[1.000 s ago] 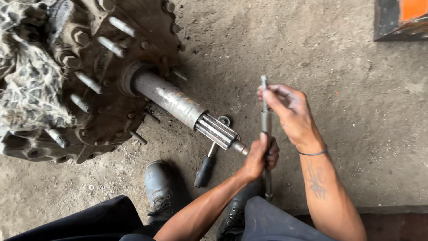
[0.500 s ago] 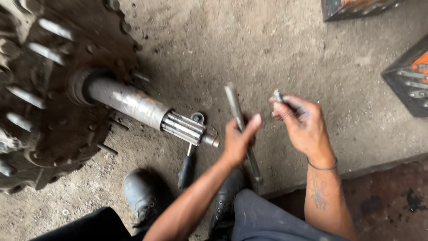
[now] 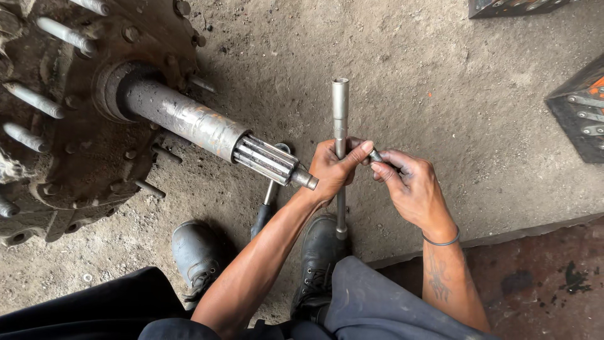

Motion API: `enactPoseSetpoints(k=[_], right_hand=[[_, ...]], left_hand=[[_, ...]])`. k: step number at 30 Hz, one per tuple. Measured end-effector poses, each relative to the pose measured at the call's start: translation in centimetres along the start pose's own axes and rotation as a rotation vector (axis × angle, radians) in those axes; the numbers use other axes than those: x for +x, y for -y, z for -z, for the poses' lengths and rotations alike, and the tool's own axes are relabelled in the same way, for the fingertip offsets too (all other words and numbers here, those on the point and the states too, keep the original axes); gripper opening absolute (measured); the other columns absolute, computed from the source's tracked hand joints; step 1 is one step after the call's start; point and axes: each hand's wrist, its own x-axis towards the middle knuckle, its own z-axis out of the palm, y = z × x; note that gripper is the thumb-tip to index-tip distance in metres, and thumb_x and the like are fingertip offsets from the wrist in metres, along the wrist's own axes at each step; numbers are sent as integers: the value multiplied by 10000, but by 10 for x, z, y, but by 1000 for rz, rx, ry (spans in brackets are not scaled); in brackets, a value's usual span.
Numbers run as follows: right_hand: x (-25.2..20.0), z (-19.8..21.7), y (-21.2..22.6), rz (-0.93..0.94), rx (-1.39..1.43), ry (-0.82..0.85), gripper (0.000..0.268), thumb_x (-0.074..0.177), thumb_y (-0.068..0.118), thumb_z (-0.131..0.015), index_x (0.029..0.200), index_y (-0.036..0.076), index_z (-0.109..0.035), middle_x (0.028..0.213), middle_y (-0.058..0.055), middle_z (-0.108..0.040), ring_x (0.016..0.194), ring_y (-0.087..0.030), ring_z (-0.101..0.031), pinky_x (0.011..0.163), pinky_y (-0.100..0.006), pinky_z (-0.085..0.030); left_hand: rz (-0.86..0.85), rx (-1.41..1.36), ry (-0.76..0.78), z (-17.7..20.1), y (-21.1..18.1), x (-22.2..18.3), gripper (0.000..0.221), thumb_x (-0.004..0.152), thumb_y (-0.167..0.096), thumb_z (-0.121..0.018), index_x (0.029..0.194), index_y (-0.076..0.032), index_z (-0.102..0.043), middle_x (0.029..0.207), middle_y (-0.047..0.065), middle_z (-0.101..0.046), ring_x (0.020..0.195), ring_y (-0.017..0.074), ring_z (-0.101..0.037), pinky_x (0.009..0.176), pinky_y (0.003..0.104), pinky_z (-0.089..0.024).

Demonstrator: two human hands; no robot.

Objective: The person uses a socket wrench to tighten bolts on a large engine block resting on the floor. They wipe the engine with a cloth and continue to adjust the bolts with the wrench.

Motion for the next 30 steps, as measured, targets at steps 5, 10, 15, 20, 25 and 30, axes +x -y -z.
enactPoseSetpoints(k=[5, 10, 15, 20, 25, 30], right_hand=[[-6, 5, -14, -34, 119, 10, 256, 1003, 198, -649, 1159, 8, -721, 910, -92, -771, 835, -131, -731, 752, -295, -586], [-62, 67, -82, -408, -489, 78, 436, 913, 403, -705, 1174, 57, -755, 933, -190, -761, 835, -313, -731, 786, -436, -556], [-157, 145, -159, -937, -757, 202, 565, 892, 492, -690, 1245, 52, -733, 1079, -208, -737, 996, -334, -696, 899, -463, -520], [-170, 137, -150, -1088, -942, 225, 664, 898, 549, -666, 1335, 50, -703, 1256, -216, -702, 1172, -337, -642, 1022, -470, -471], [-75, 30, -94, -323, 233, -50, 492, 1012, 318, -543, 1419, 43, -567, 1306, -155, -709, 1163, -256, -710, 956, -391, -586], [15, -45, -33, -185, 558, 103, 352, 1005, 207, -647, 1299, 17, -686, 865, -54, -668, 696, -86, -580, 588, -225, -487]], left_hand=[[55, -57, -145, -2, -1, 2, 293, 963, -268, -761, 1007, 15, -701, 661, 21, -521, 439, 46, -384, 381, 244, -273], [85, -144, -401, 4, 1, 1, 511, 884, -138, -697, 1345, -105, -477, 1072, 88, -685, 450, 60, -427, 379, 241, -361], [193, -497, -461, 15, 6, 8, 419, 961, -195, -631, 1334, -78, -481, 1039, 109, -682, 494, 53, -356, 418, 211, -341], [172, -645, -452, 30, -4, 19, 316, 1014, -363, -555, 1166, -87, -530, 876, 62, -586, 524, 73, -363, 435, 224, -322], [-50, -605, -398, 41, -11, 34, 395, 1039, -436, -530, 1154, -59, -519, 844, 37, -538, 567, 79, -386, 473, 235, -350], [-219, -714, -418, 67, -34, 62, 316, 1061, -378, -504, 1180, -85, -495, 843, 38, -516, 633, 118, -441, 556, 279, -424]])
